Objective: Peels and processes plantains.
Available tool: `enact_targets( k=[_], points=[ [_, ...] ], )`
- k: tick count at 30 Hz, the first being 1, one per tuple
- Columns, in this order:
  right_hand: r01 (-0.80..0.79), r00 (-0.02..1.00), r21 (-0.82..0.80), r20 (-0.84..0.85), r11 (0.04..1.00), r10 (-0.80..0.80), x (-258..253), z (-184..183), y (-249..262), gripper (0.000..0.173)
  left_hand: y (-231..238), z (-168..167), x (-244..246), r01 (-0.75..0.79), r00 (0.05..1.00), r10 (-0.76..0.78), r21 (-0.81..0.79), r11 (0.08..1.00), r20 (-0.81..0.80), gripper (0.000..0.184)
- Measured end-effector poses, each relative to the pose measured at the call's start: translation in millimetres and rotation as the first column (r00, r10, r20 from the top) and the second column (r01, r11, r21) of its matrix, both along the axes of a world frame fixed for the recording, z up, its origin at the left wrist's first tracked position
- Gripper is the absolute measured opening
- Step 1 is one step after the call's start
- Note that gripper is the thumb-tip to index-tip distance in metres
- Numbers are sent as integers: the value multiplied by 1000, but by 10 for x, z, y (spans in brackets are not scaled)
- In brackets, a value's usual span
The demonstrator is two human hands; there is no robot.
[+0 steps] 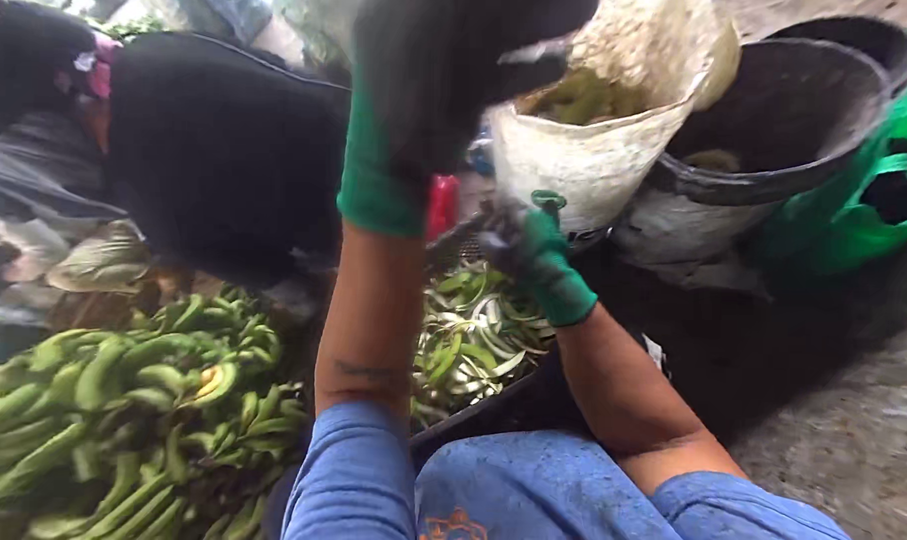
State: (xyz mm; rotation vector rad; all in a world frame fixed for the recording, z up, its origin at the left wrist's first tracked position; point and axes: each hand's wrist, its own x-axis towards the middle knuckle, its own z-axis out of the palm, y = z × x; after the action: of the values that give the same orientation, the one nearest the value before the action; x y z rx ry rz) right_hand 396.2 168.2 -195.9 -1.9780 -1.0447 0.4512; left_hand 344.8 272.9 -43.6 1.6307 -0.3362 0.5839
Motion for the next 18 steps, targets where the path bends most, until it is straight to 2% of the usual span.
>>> enact_targets(
  k=[2,4,5,6,7,9,11,13,15,18],
  points=[
    [104,994,169,-38,980,-99,85,-34,-1,38,305,-430,-234,43,985,-57,-90,995,-163,37],
    [131,991,250,-69,959,-117,108,-90,30,36,605,-1116,-469,-147,901,87,-109,983,-426,38],
    [118,992,260,-67,958,-104,105,-123,56,32,722,-1488,-581,-287,788,250,24,958,-563,31],
    [93,995,265,-62,960,-80,93,-154,76,31,817,-1847,-654,-363,625,405,212,907,-667,31],
    [63,997,256,-55,965,-51,76,-182,79,31,880,-2185,-678,-340,470,525,403,849,-710,37],
    [-21,999,226,-31,974,29,34,-208,14,38,898,-2700,-679,-160,280,690,676,719,-667,42],
    [-114,993,182,-23,977,120,-69,-184,-35,40,817,-2888,-710,-24,142,760,765,644,-635,45],
    [-164,986,196,16,967,164,-125,-253,35,33,736,-2922,-704,1,37,735,735,678,-678,46],
    [-196,980,217,82,956,182,-124,-346,115,34,676,-2913,-671,-11,-22,721,721,693,-693,47],
    [-244,961,205,179,948,209,-167,-397,194,38,665,-2890,-747,-64,-59,712,715,696,-699,41]
  ],
)
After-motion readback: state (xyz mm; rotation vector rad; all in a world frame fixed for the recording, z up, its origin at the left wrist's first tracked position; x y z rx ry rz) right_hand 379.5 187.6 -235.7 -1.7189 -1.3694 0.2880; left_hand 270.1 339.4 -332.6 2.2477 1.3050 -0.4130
